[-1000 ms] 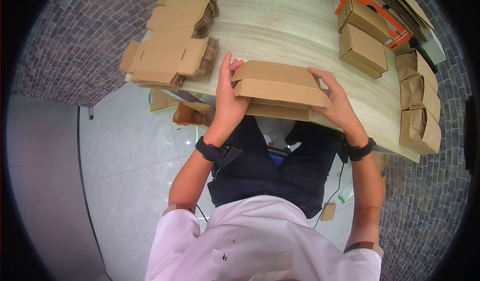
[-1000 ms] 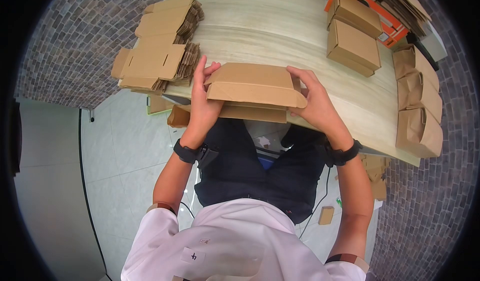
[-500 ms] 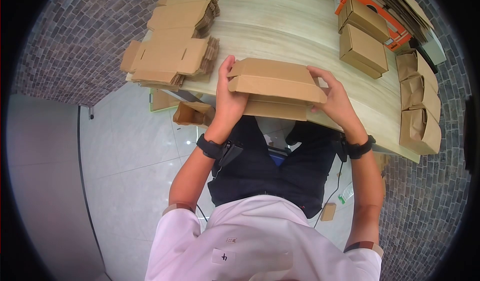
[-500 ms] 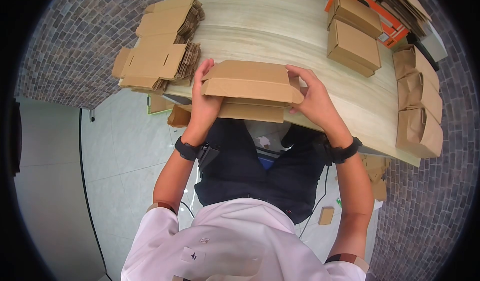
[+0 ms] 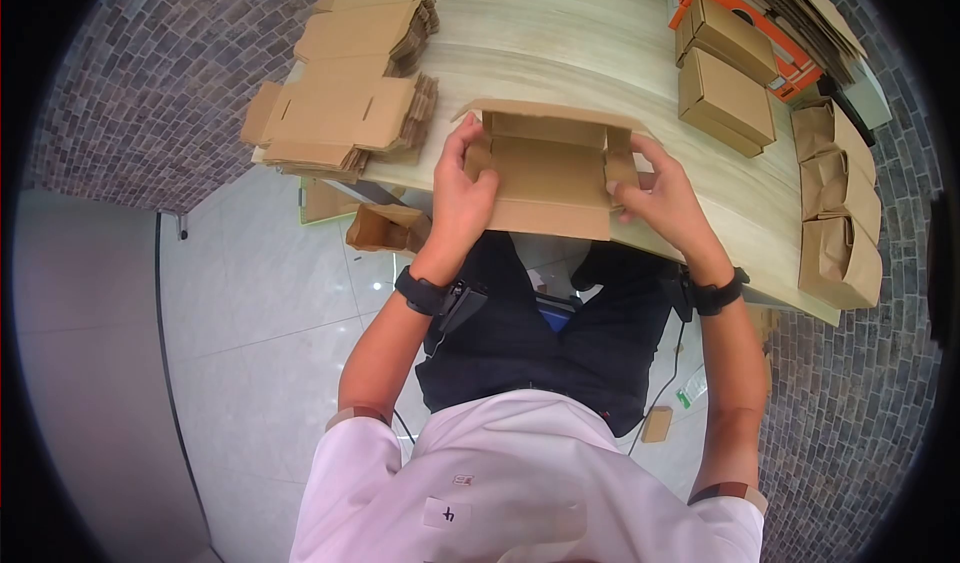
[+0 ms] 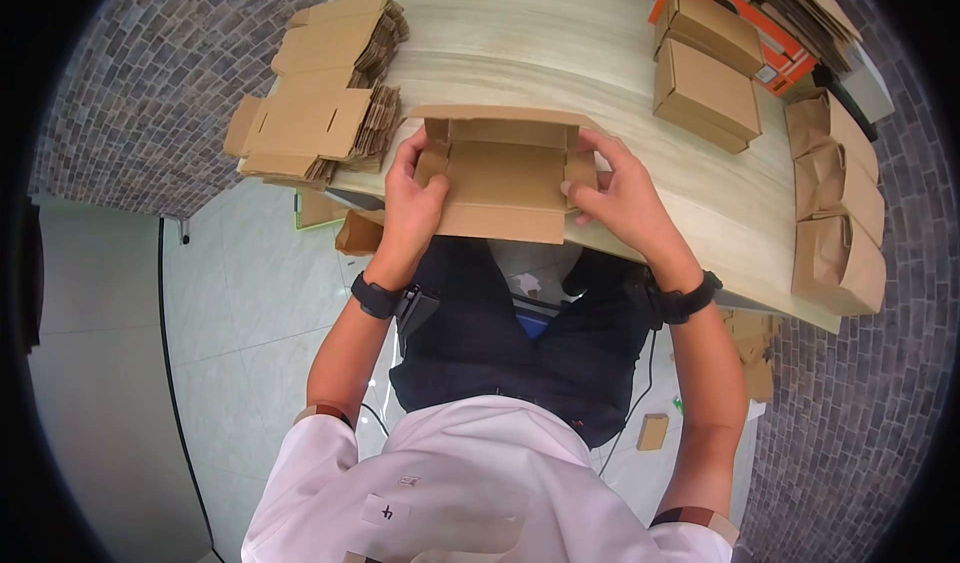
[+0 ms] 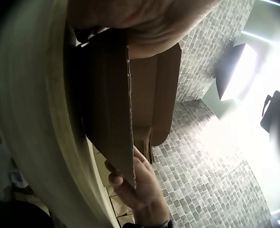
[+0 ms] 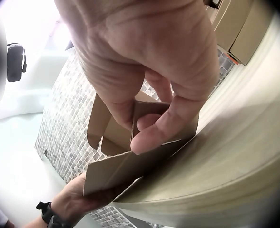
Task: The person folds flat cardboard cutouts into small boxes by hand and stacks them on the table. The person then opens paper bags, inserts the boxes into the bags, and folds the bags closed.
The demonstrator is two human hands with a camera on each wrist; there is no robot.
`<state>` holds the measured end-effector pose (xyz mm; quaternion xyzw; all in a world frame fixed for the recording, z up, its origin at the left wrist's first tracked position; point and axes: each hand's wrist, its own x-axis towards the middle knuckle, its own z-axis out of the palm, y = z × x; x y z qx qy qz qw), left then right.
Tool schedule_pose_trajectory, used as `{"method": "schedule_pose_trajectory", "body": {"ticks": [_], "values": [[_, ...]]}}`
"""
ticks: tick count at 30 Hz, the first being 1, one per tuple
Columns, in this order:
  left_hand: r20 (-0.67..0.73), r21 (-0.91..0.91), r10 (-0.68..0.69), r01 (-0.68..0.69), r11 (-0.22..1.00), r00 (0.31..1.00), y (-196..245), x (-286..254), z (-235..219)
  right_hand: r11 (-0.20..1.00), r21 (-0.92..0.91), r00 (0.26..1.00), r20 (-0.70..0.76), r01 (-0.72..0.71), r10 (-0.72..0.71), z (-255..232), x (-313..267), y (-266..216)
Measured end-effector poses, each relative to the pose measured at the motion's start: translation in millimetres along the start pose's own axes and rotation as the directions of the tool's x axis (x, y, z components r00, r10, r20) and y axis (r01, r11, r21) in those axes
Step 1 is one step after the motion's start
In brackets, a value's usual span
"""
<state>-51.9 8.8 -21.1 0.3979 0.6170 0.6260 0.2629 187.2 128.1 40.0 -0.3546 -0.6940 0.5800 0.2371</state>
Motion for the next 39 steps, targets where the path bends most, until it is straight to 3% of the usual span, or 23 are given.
{"method": "schedule_pose_trajectory", "body": {"ticks": [2, 10, 14, 16, 18, 22, 24, 28, 30, 31, 32, 34, 36, 38, 39], "values": [[0.035, 0.003, -0.002, 0.002, 1.0, 0.999, -1, 2, 0, 1.0, -0.027, 1.0, 0.017, -0.014, 0.014, 0, 0, -4], [0.025, -0.083, 0.205, -0.202, 0.976, 0.979, 9, 8, 2, 0.99, -0.134, 0.999, 0.022, 0.039, -0.036, -2, -2, -6], [0.012, -0.089, 0.208, -0.206, 0.974, 0.978, 14, 10, 3, 0.989, -0.14, 0.999, 0.011, 0.039, -0.038, -3, 0, -8], [0.079, -0.121, 0.138, -0.128, 0.984, 0.987, 21, 9, 3, 0.993, -0.115, 0.999, -0.003, 0.033, -0.033, -4, 2, -3], [0.072, -0.104, 0.187, -0.179, 0.978, 0.98, 13, 11, 4, 0.9, -0.358, 0.962, -0.017, 0.248, -0.272, -4, 4, 1], [0.095, -0.105, 0.211, -0.201, 0.974, 0.973, 11, 13, 6, 0.837, -0.437, 0.927, -0.018, 0.33, -0.375, 4, 0, -11], [0.107, -0.128, 0.202, -0.188, 0.974, 0.974, 11, 13, 9, 0.777, -0.455, 0.881, 0.041, 0.436, -0.471, 4, 3, -13], [0.162, -0.124, 0.178, -0.159, 0.979, 0.971, 20, 11, 9, 0.755, -0.468, 0.876, 0.099, 0.459, -0.472, -6, 13, -17], [0.193, -0.091, 0.173, -0.158, 0.983, 0.966, 28, 9, 7, 0.899, -0.328, 0.957, 0.091, 0.291, -0.277, -12, 15, -27], [0.229, -0.202, 0.148, -0.102, 0.974, 0.962, 32, 9, 5, 0.929, -0.304, 0.977, 0.109, 0.21, -0.185, -13, 14, -37], [0.267, -0.309, 0.128, -0.042, 0.95, 0.955, 34, 9, 3, 0.929, -0.305, 0.977, 0.107, 0.209, -0.184, -16, 15, -42], [0.29, -0.377, 0.177, -0.058, 0.924, 0.94, 28, 13, 1, 0.967, -0.239, 0.979, 0.157, -0.094, 0.134, -23, 22, -48], [0.31, -0.443, 0.226, -0.07, 0.894, 0.923, 24, 12, 2, 0.978, -0.189, 0.979, 0.165, -0.085, 0.117, -23, 23, -51], [0.216, -0.621, 0.28, -0.09, 0.779, 0.935, 29, 2, 11, 0.993, -0.092, 0.988, 0.121, -0.08, 0.091, -22, 24, -51], [0.218, -0.621, 0.28, -0.088, 0.779, 0.935, 28, 1, 14, 0.993, -0.091, 0.989, 0.12, -0.081, 0.092, -23, 24, -49]]}}
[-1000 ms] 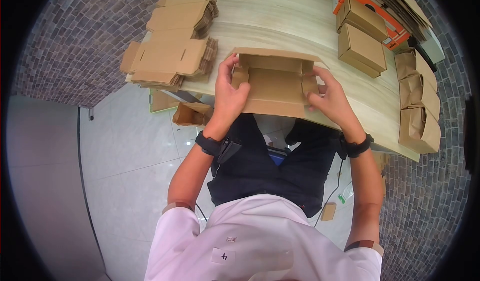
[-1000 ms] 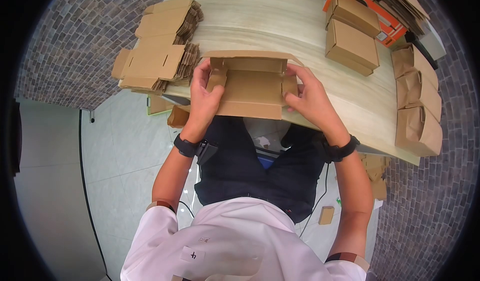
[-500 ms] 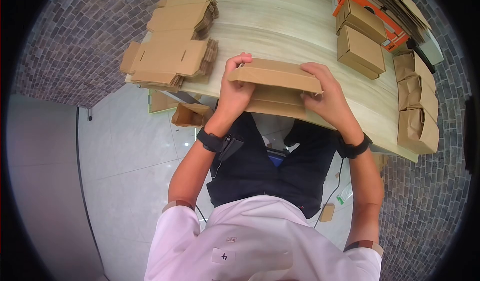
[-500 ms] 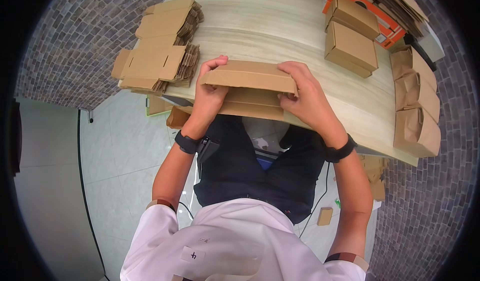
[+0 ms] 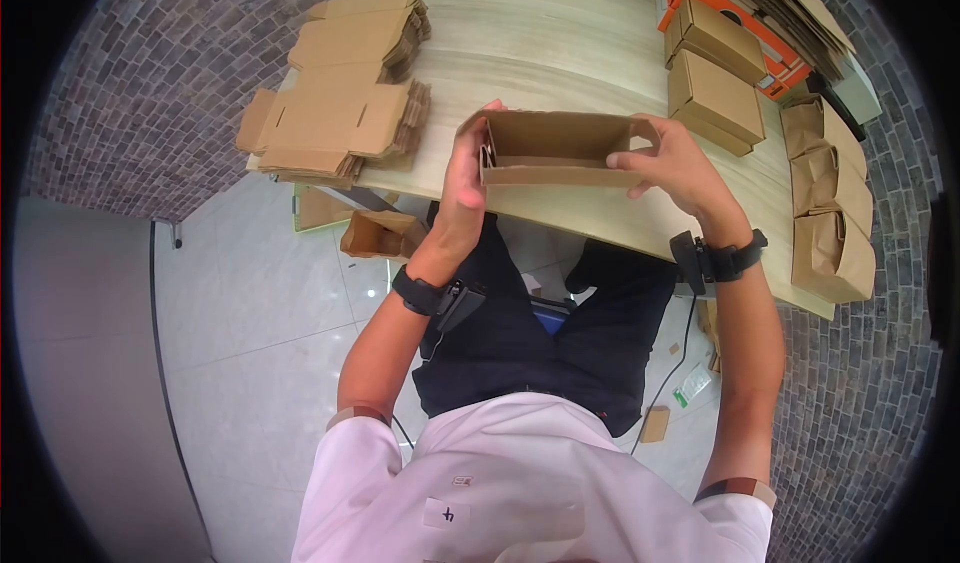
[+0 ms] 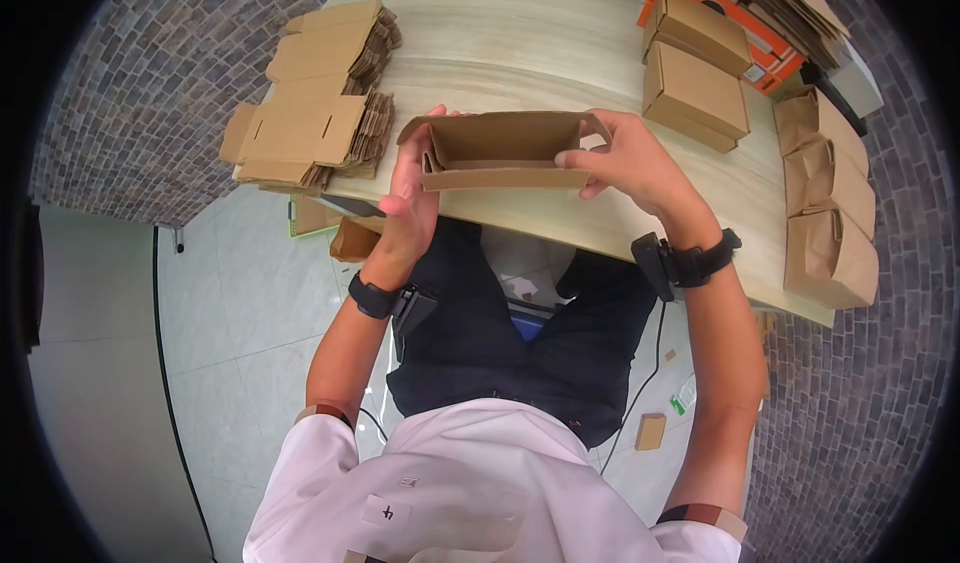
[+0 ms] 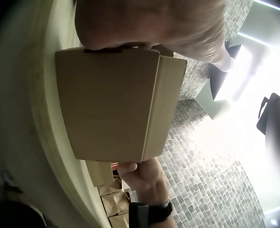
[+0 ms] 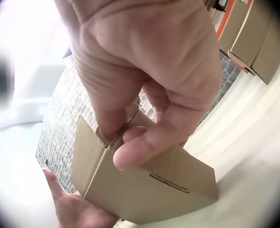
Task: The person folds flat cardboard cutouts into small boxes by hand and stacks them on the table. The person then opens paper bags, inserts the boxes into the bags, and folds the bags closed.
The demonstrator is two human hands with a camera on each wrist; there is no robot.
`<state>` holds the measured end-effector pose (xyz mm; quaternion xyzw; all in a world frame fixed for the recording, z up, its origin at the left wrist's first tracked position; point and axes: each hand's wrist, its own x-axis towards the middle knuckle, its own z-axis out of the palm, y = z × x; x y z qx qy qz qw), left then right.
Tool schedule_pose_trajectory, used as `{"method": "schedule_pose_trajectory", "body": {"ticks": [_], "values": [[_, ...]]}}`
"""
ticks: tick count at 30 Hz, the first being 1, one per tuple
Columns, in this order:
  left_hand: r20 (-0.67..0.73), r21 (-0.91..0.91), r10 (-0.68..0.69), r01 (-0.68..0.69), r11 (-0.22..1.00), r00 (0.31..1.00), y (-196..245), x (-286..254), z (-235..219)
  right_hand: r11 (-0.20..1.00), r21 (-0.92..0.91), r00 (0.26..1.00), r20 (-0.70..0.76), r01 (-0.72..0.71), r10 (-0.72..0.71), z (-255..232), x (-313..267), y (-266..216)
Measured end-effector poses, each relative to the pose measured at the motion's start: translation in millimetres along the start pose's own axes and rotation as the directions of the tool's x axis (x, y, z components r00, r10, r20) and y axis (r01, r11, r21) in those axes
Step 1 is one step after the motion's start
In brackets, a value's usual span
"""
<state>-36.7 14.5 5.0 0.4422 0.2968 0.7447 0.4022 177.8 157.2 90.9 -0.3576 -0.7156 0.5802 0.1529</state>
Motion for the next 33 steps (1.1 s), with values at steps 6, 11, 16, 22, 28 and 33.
{"method": "schedule_pose_trajectory", "body": {"ticks": [6, 11, 16, 22, 28, 33], "values": [[-0.218, 0.542, -0.073, 0.183, 0.821, 0.973, -4, 6, -3, 0.978, 0.204, 0.999, -0.024, 0.049, -0.045, 1, 2, 23], [-0.312, 0.372, -0.045, 0.165, 0.914, 0.949, -4, 18, 15, 0.917, 0.358, 0.985, -0.079, 0.174, -0.156, 1, -6, 41], [-0.309, 0.369, -0.049, 0.167, 0.914, 0.95, -12, 23, 13, 0.944, 0.223, 0.962, -0.177, 0.244, -0.207, 10, -21, 35], [-0.336, 0.363, -0.092, 0.219, 0.906, 0.937, -8, 23, 17, 0.945, 0.073, 0.932, -0.205, 0.319, -0.299, 4, -25, 26], [-0.315, 0.378, -0.068, 0.19, 0.906, 0.947, -11, 23, 13, 0.939, -0.06, 0.922, -0.178, 0.339, -0.344, 4, -27, 22], [-0.299, 0.354, -0.096, 0.204, 0.913, 0.949, -10, 23, 12, 0.94, -0.087, 0.925, -0.169, 0.33, -0.34, 0, -26, 15]]}}
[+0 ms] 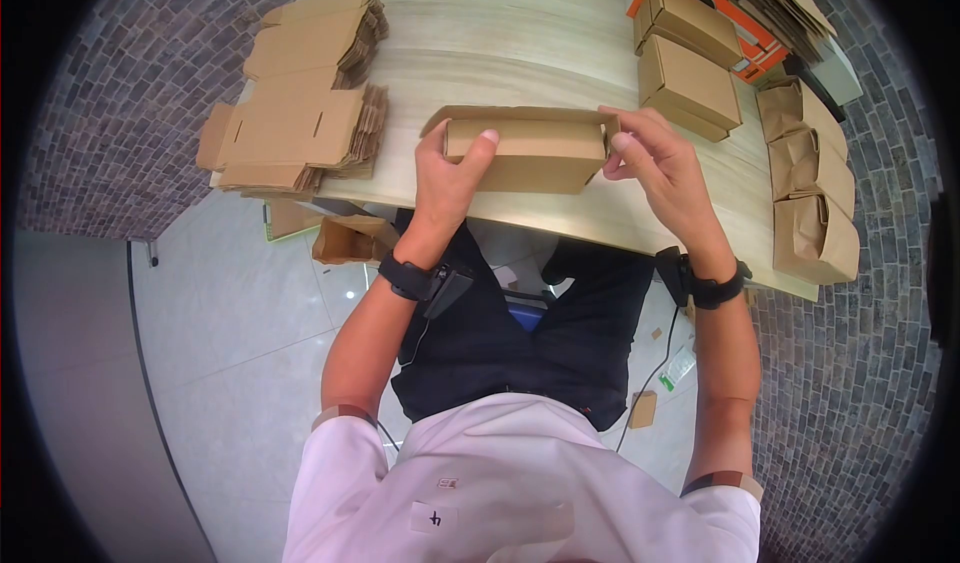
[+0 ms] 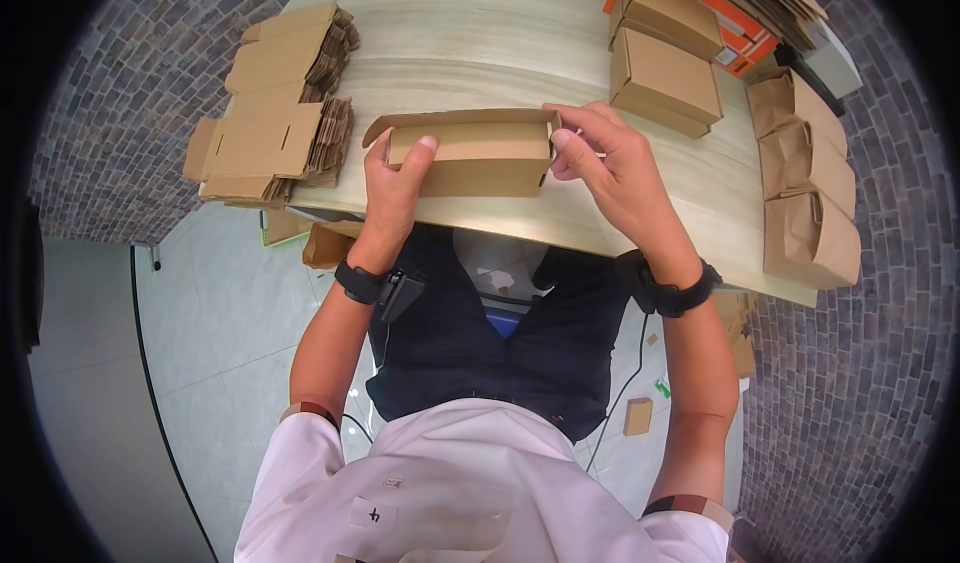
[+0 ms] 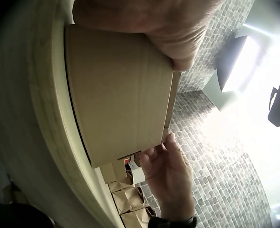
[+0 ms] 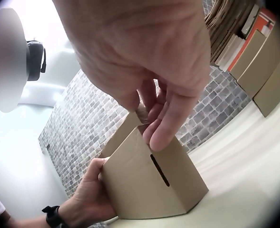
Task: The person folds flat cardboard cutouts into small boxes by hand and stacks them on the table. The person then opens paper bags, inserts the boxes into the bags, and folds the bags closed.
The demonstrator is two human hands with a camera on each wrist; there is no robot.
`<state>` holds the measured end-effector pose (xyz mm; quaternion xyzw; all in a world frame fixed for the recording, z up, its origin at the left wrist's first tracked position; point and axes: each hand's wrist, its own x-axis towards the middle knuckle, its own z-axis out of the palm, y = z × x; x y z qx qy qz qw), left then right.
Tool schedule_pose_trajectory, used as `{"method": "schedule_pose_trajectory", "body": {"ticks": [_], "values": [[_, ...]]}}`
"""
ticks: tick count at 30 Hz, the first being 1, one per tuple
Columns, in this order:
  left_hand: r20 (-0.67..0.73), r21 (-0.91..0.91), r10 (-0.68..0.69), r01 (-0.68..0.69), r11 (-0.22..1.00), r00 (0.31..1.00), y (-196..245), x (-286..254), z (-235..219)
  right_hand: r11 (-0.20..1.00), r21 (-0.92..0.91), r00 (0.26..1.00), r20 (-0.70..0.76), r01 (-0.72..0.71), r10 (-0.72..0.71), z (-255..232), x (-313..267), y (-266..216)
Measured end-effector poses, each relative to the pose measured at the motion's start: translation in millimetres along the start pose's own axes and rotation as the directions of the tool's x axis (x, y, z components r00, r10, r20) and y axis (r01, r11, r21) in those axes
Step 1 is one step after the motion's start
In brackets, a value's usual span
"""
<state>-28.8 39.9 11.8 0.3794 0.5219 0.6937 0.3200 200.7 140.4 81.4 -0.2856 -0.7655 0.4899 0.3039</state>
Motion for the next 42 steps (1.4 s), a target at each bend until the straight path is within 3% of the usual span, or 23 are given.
{"method": "schedule_pose_trajectory", "body": {"ticks": [5, 14, 17, 24, 27, 30, 32, 42], "values": [[0.013, 0.016, 0.001, -0.001, 1.0, 1.0, 2, 1, -1, 0.999, -0.027, 0.998, 0.037, -0.04, 0.041, -5, 7, -3], [0.038, 0.064, 0.032, -0.035, 0.997, 0.999, -7, 6, -6, 0.998, -0.066, 0.999, 0.036, 0.009, -0.007, -7, 8, 1], [0.034, 0.019, -0.009, 0.009, 1.0, 0.999, -8, 5, -5, 0.988, -0.149, 0.998, 0.051, 0.042, -0.034, -9, 6, 3], [0.046, -0.08, 0.081, -0.077, 0.994, 0.996, -20, 0, -10, 0.993, -0.097, 0.996, 0.063, 0.063, -0.057, -8, -4, 12], [0.031, -0.094, 0.091, -0.088, 0.992, 0.995, -17, 0, -8, 0.992, -0.127, 0.998, 0.071, 0.013, -0.004, -8, -5, 6], [0.033, -0.098, 0.075, -0.072, 0.993, 0.997, -16, 0, -7, 0.993, -0.114, 0.997, 0.065, 0.041, -0.033, -9, -1, 2], [0.033, -0.092, 0.067, -0.063, 0.994, 0.997, -15, 0, -7, 0.967, -0.179, 0.982, 0.085, 0.181, -0.168, -12, 5, 5], [0.03, -0.105, 0.057, -0.053, 0.993, 0.998, -15, -2, -6, 0.928, -0.309, 0.977, 0.111, 0.21, -0.184, 11, 5, 4]]}}
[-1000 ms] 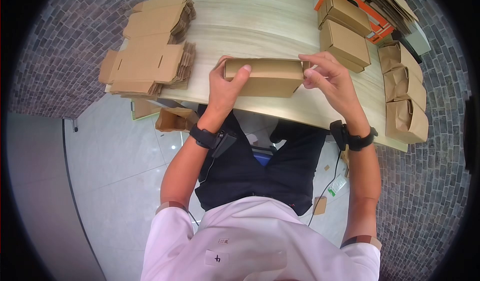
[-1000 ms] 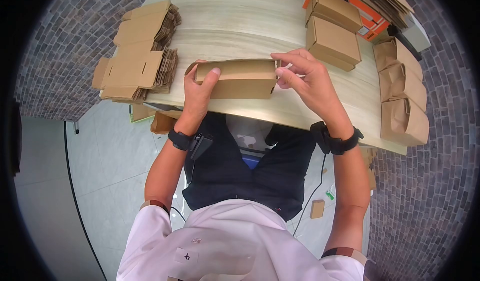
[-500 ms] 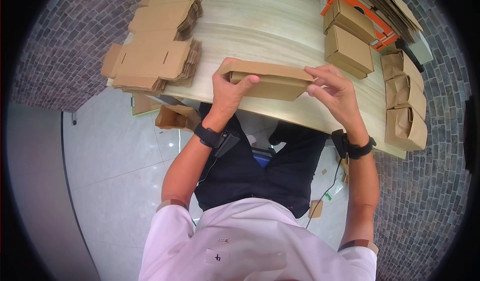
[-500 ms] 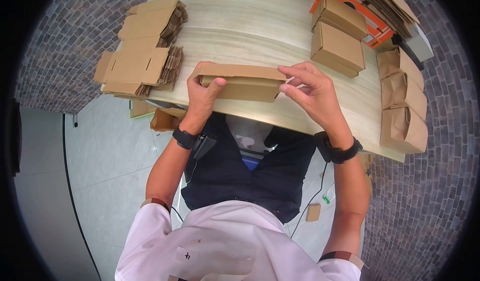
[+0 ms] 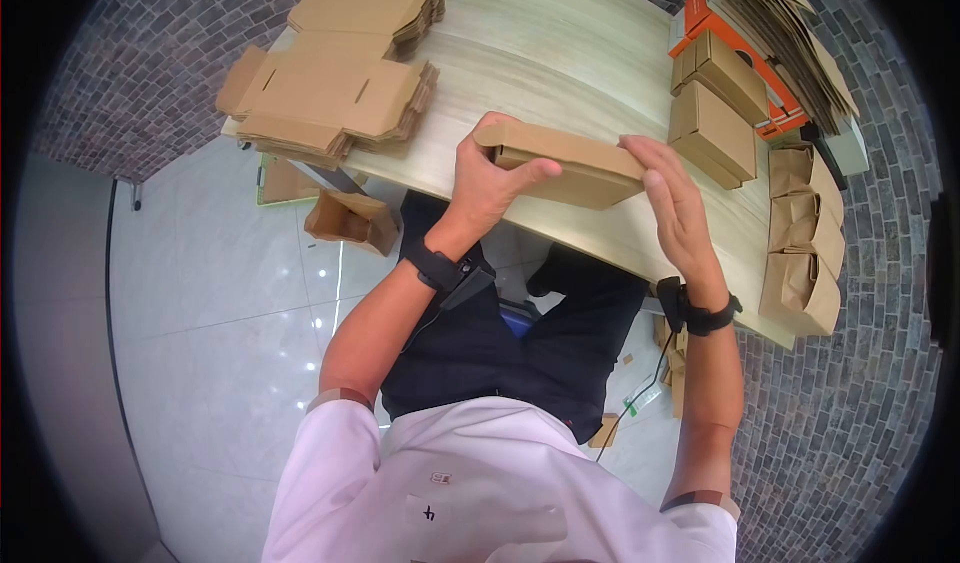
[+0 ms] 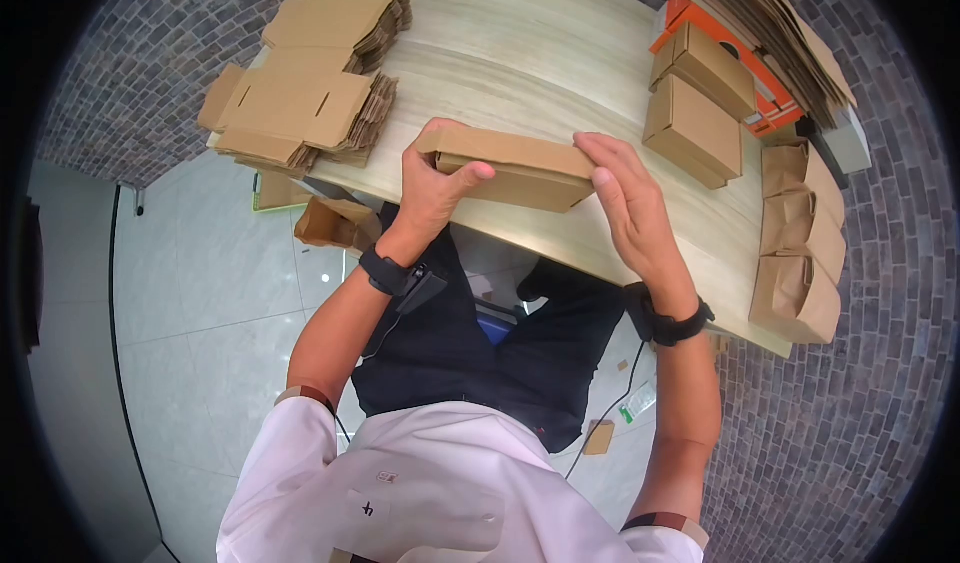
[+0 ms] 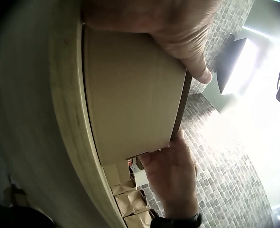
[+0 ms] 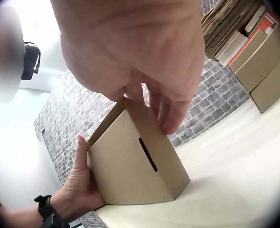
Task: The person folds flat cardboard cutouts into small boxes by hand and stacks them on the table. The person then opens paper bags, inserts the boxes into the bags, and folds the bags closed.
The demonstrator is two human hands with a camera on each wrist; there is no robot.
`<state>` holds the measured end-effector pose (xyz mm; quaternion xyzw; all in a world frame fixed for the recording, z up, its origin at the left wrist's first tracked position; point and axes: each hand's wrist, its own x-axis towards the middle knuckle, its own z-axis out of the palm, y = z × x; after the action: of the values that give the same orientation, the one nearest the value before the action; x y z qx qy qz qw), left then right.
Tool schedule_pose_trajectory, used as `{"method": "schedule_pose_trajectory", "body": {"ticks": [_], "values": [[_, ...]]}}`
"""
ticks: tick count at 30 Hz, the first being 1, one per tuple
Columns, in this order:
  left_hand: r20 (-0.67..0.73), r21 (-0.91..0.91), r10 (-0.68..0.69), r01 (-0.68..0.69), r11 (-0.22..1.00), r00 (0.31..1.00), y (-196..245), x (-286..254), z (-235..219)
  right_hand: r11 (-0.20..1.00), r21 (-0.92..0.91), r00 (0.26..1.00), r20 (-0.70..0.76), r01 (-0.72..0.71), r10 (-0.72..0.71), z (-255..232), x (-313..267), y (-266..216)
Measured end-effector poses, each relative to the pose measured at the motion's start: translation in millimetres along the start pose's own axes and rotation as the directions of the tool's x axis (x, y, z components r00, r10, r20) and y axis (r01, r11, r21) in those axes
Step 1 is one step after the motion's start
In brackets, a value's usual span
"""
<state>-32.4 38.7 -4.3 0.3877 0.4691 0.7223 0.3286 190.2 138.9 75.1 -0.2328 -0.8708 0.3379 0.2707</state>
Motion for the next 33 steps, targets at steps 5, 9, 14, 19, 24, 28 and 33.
{"method": "schedule_pose_trajectory", "body": {"ticks": [5, 9, 14, 19, 24, 28, 33], "values": [[-0.033, -0.028, 0.04, -0.041, 0.999, 0.999, 10, -1, 7, 0.999, 0.039, 1.0, 0.024, -0.012, 0.011, 5, -4, -4], [0.009, 0.039, -0.029, 0.029, 0.999, 1.0, 9, 2, 3, 1.0, 0.027, 0.998, 0.061, -0.012, 0.011, 1, -2, 1], [0.001, 0.025, -0.002, 0.002, 1.0, 1.0, 7, 2, 4, 0.998, -0.053, 0.997, 0.072, 0.031, -0.027, -5, 21, -10], [-0.013, 0.016, 0.038, -0.038, 0.999, 0.999, 0, 4, 4, 0.94, -0.17, 0.953, 0.117, 0.297, -0.28, 28, 62, -58], [-0.04, 0.18, 0.101, -0.092, 0.979, 0.994, -8, 7, 4, 0.893, -0.238, 0.907, 0.284, 0.381, -0.312, 62, 85, -75], [-0.03, 0.297, 0.165, -0.149, 0.943, 0.986, -15, 10, 6, 0.818, -0.341, 0.869, 0.356, 0.464, -0.344, 68, 93, -75], [-0.077, 0.263, 0.064, -0.042, 0.964, 0.995, -14, 8, 7, 0.813, -0.311, 0.863, 0.296, 0.492, -0.409, 68, 94, -68]]}}
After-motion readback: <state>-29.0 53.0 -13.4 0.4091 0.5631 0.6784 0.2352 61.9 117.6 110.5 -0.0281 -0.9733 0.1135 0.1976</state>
